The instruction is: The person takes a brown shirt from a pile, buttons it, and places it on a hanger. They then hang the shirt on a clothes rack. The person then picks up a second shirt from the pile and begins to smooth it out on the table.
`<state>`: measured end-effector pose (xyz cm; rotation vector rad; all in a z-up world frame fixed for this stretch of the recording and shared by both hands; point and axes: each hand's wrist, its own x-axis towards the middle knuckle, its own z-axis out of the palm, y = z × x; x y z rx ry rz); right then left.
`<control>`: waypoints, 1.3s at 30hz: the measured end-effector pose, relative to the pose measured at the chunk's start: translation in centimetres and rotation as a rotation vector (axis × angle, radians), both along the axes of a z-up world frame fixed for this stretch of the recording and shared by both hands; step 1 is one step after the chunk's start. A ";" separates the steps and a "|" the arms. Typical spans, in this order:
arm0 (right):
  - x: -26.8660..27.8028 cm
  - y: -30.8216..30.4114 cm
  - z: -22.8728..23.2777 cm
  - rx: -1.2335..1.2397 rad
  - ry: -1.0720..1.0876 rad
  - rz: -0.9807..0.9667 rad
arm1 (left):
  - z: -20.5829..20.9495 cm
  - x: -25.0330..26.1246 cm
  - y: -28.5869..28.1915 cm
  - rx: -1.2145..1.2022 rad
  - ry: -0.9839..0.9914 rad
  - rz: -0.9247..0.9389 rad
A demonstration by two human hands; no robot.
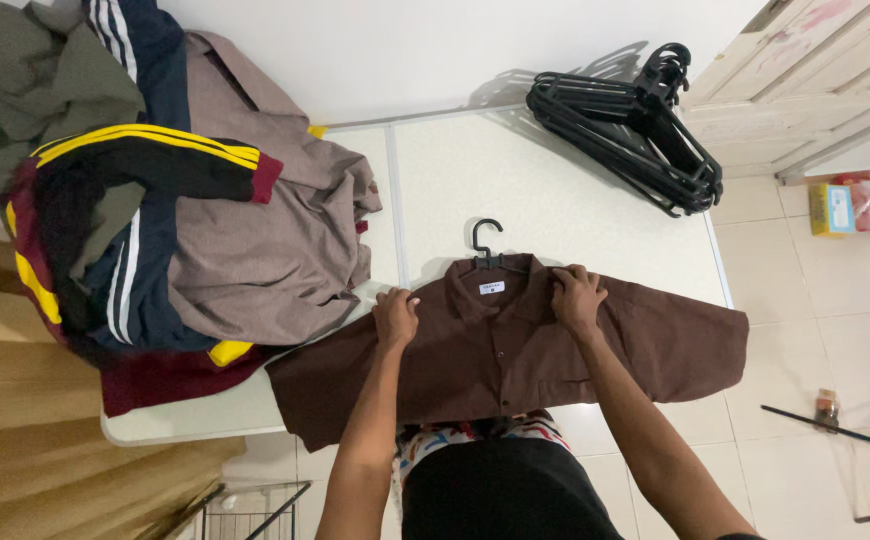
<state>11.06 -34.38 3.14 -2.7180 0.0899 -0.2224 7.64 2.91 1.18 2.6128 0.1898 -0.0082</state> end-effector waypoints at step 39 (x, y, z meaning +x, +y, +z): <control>2.4 -2.0 2.8 0.104 0.007 0.309 | 5.2 -3.9 -3.5 0.087 -0.393 -0.002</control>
